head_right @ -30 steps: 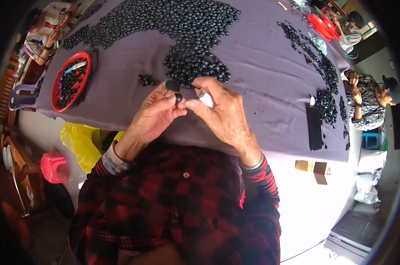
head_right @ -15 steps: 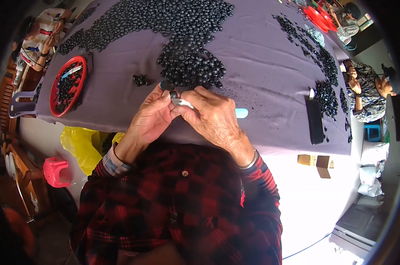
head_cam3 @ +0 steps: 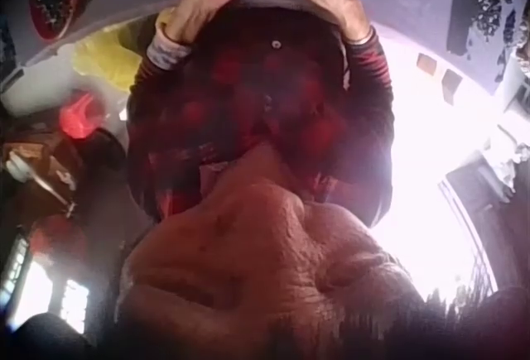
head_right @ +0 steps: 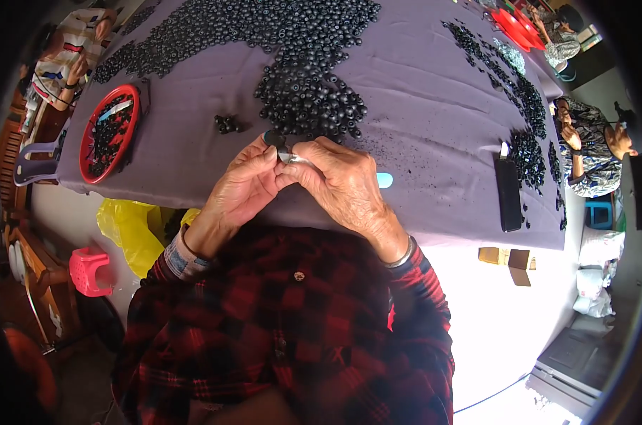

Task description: The person picks up small rubber pieces, trims excess material from each piece using a small blade, and sets them on the table.

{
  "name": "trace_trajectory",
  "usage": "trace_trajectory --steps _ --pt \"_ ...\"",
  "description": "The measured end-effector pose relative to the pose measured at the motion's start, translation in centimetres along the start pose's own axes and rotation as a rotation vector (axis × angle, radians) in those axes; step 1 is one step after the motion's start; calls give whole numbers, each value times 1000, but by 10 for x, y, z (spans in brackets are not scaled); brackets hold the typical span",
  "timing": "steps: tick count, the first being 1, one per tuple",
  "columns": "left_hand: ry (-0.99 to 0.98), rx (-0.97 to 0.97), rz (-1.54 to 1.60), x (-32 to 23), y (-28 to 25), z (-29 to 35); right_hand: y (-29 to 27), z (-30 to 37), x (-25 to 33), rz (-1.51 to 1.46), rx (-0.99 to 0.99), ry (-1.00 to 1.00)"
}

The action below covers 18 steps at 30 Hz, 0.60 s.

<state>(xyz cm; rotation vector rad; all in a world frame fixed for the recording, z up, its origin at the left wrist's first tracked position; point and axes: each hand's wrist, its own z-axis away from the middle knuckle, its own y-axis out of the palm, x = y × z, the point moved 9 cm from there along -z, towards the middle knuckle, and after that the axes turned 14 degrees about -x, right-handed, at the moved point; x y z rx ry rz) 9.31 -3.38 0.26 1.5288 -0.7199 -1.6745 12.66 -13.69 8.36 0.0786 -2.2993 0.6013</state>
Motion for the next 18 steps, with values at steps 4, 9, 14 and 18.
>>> trace_trajectory --steps 4,9,14,18 --pt "-122 33 -61 21 8 14 -32 -11 -30 93 -216 261" --pt "-59 -76 -109 8 -5 6 -23 0 -23 -40 -6 310" --pt "-191 -18 -97 22 -3 11 5 7 9 -100 89 22" --pt "-306 71 -121 22 2 16 9 11 6 -197 143 92"
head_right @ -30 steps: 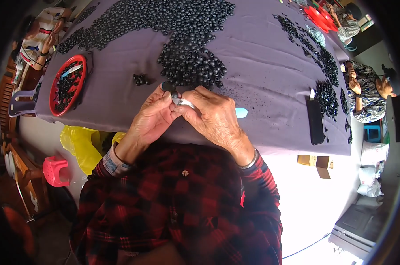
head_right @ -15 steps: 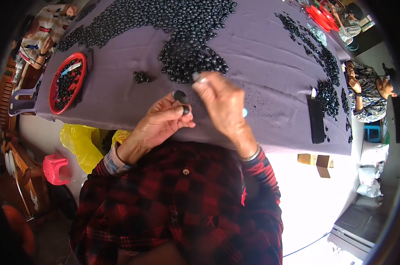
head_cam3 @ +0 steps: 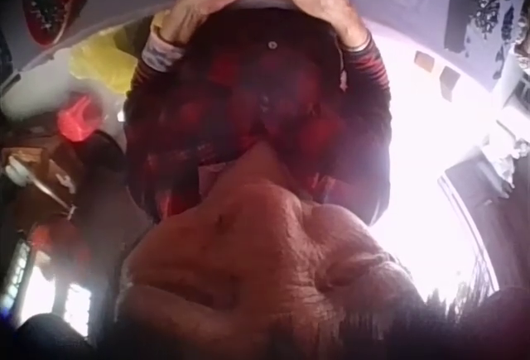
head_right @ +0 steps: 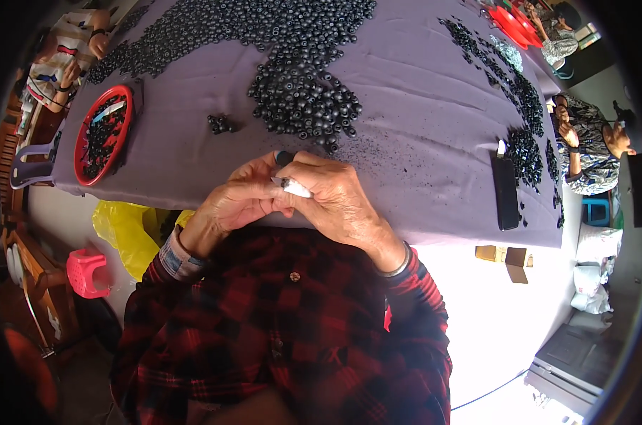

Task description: The person picks up small rubber pieces, trims excess material from each piece using a small blade, and sets them on the table.

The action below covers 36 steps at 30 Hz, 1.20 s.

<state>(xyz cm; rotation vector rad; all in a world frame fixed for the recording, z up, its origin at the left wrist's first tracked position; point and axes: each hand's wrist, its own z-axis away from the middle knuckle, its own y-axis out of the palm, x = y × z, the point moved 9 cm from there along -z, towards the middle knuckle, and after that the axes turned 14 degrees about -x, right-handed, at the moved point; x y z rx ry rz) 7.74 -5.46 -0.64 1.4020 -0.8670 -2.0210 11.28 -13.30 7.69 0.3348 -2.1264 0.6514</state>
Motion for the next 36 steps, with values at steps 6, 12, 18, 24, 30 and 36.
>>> trace_trajectory --steps 6,12,18,24,30,36 --pt "106 -223 -183 -7 -18 6 -48 -9 -6 383 -280 6" --pt "640 -656 -1194 -81 -54 9 -76 -10 -46 514 -286 86" --pt "1109 -876 -1549 -111 -60 22 -46 -8 -64 619 -125 68" --pt "1228 -953 -1434 -118 -54 35 -33 -6 -68 707 -91 30" --pt "436 -442 -423 -36 -28 8 -27 -10 3 386 -149 -75" --pt "179 -191 -302 -3 2 3 -17 3 12 256 -22 -46"
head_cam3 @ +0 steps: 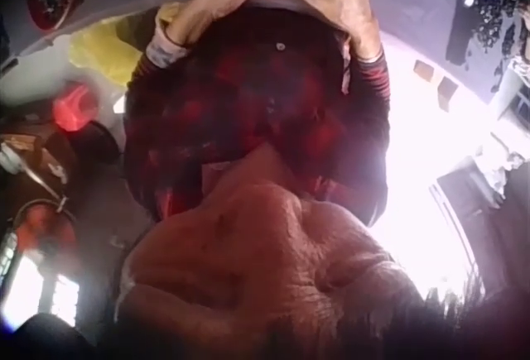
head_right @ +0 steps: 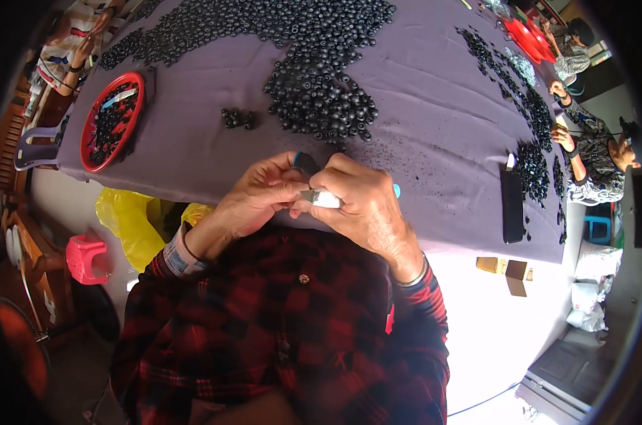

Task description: The person picks up small rubber pieces, trims excess material from each piece using a small blade, and sets them on the table.

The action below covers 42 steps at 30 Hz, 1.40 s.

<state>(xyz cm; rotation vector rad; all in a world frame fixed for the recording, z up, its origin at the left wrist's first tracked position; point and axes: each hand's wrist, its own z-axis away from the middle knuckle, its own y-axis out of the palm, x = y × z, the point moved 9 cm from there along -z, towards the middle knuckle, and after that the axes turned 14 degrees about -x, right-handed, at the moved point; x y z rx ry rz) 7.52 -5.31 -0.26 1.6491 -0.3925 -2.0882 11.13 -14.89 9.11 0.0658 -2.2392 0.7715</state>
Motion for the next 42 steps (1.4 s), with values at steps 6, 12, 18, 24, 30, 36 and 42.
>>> trace_trajectory --steps 6,12,18,24,30,36,42 --pt "-38 -2 102 6 -11 -5 12 -1 -6 -83 51 22" --pt "-26 15 222 -3 -6 -5 9 -4 -11 -170 -94 45" --pt "-28 15 175 3 -8 -5 10 -4 -10 -171 -62 59" --pt "-66 66 269 2 1 -2 17 0 -22 -435 28 213" --pt "-60 94 268 -1 0 -3 14 -3 -35 -516 -38 340" --pt "26 16 336 -12 -11 -7 -6 -3 -23 -175 -92 191" --pt "101 62 421 -19 -9 -6 13 -3 -5 30 -6 -37"
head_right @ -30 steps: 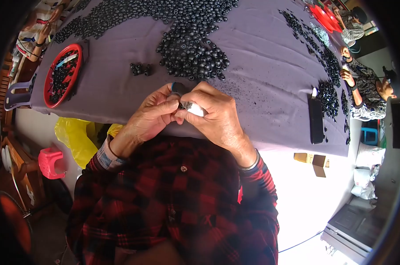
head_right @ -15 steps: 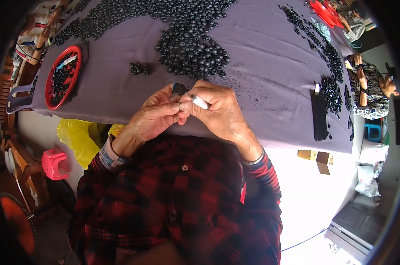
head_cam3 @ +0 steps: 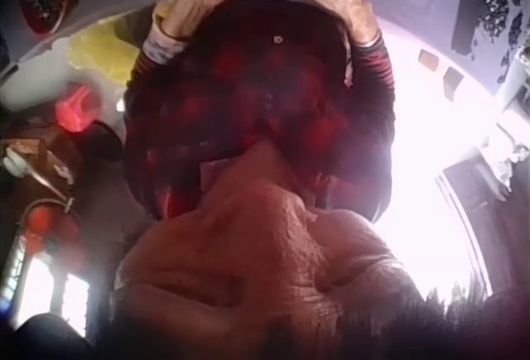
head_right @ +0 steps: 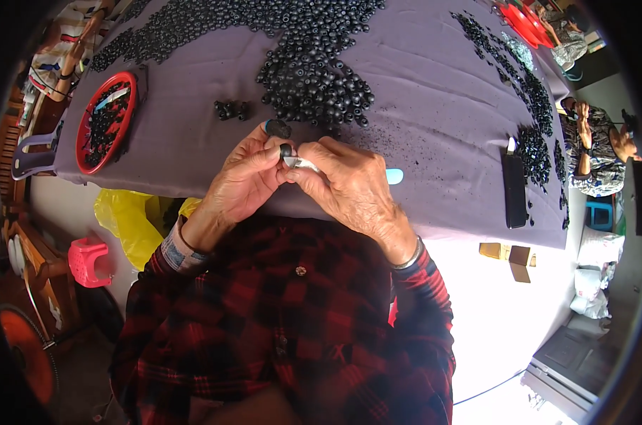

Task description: The person picks up small rubber pieces, trims excess material from each piece using a small blade, and sets them on the table.

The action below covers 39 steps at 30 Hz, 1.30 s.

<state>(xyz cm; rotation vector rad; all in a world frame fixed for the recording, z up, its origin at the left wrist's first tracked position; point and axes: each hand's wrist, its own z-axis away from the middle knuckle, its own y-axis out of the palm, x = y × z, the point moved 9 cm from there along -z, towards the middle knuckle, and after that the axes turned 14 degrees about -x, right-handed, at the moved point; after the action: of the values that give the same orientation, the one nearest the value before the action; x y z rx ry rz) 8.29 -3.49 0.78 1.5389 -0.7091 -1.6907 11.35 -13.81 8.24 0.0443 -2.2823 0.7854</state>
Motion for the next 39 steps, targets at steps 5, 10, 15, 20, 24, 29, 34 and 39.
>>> trace_trajectory --steps 5,10,15,20,24,29,34,39 --pt "-19 25 -18 2 0 0 1 1 -1 -67 -53 -2" --pt "-48 28 -10 5 -2 2 1 2 -5 -127 -66 32" --pt "-23 -38 -127 7 -6 1 -9 -1 -23 -7 -178 104" --pt "-63 61 -184 12 6 2 -48 -2 -68 -44 -286 458" --pt "-87 -54 -191 10 -11 0 -19 -2 -28 -100 -72 232" --pt "-194 0 -170 20 -6 6 5 6 3 -217 9 38" --pt "-412 189 -61 32 7 20 7 11 9 -355 42 112" --pt "-79 -126 -601 15 -24 -1 -19 2 -36 279 -85 29"
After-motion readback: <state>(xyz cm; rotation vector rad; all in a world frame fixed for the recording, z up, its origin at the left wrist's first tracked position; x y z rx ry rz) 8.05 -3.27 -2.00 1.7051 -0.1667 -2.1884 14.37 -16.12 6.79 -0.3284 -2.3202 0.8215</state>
